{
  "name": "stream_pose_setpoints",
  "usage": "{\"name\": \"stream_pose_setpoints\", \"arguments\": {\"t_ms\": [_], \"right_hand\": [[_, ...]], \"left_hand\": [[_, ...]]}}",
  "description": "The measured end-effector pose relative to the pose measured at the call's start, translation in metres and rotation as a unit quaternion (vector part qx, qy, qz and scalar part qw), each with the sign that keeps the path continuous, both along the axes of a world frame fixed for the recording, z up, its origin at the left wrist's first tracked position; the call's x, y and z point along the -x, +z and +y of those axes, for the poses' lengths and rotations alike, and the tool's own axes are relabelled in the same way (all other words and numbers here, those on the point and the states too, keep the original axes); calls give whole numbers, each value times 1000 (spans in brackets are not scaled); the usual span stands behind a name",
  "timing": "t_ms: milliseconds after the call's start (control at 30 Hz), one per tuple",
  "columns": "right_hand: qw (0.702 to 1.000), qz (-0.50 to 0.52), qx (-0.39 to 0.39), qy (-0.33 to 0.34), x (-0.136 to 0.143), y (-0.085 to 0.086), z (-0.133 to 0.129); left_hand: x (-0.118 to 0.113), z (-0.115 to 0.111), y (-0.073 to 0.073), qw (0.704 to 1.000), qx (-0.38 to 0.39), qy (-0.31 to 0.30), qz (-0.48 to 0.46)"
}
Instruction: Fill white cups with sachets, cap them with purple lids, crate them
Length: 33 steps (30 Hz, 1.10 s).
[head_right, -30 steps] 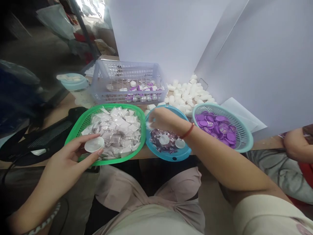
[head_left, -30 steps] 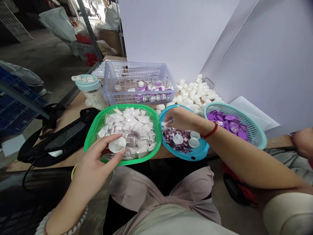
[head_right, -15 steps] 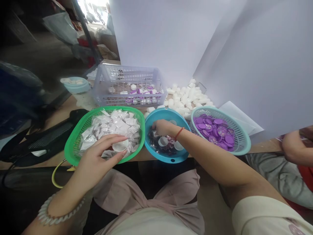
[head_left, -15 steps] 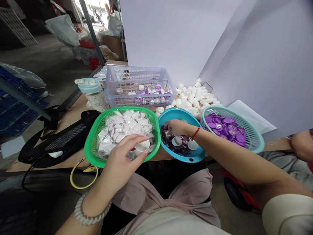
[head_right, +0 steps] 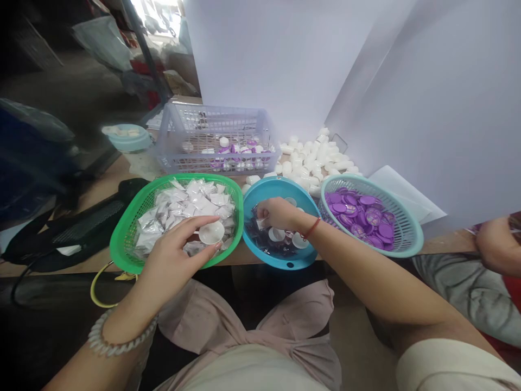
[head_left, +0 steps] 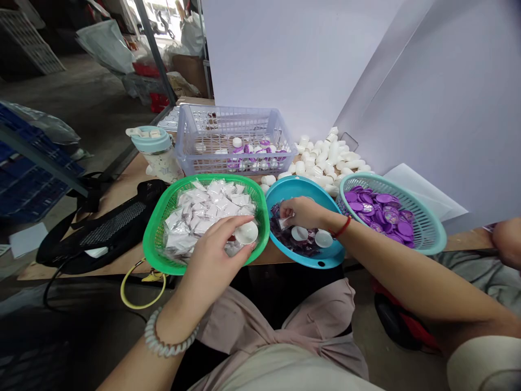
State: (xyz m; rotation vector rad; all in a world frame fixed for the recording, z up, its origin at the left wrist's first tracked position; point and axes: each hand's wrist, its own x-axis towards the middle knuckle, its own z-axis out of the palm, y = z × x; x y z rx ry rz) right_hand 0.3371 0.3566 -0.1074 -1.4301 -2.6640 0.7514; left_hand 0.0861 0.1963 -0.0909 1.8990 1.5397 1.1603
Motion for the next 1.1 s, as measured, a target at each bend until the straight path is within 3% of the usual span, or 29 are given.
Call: {"name": "stream_pose_setpoints", "arguments": {"t_ms": [67,133,200,267,300,367,433,533,633,733,833,900,967,1033,1067,1100], "right_hand": [[999,37,-25,-21,-10,9,-5],[988,151,-16,-35,-14,21,-14],[941,331,48,-41,-11,33,-28],[868,479,126,-39,-1,43,-47],[843,516,151,-34,5,46,-56],[828,540,150,-27,17,48,-74],[853,517,73,-19,23,47,-86],[894,425,-137,44,21,44,-94],[893,328,-281,127,10,49,-99],[915,246,-282,149,-1,56,-109],[939,242,-190,152,-18,56,-112],[948,277,-113,106,-40,52,-101],[958,275,-81,-13,-76,45,-76],[964,197,-115,-137,-119,37,-41],[966,51,-155,-201,-141,32,-24],[963,-12,-153,-222,-161,28,-7]], "left_hand": [[0,1,-1,1000,3,2,-5],[-3,2,-2,1000,9,3,-17],[-9,4,-3,999,21,0,-40],[-18,5,-4,996,42,-16,-80],[-23,6,-4,992,56,-28,-105],[-33,4,-5,984,75,-45,-157],[-41,2,-6,975,71,-49,-204],[-47,-1,-11,973,38,-53,-221],[-49,-4,-16,978,17,-56,-202],[-48,-5,-20,981,-3,-39,-191],[-47,-4,-20,990,-28,-23,-135],[-46,-4,-16,993,-56,-28,-98],[-46,-4,-11,992,-94,-49,-70],[-45,-5,-7,988,-130,-73,-44],[-45,-6,-5,986,-144,-80,-33],[-45,-8,-3,984,-157,-85,-27]]}}
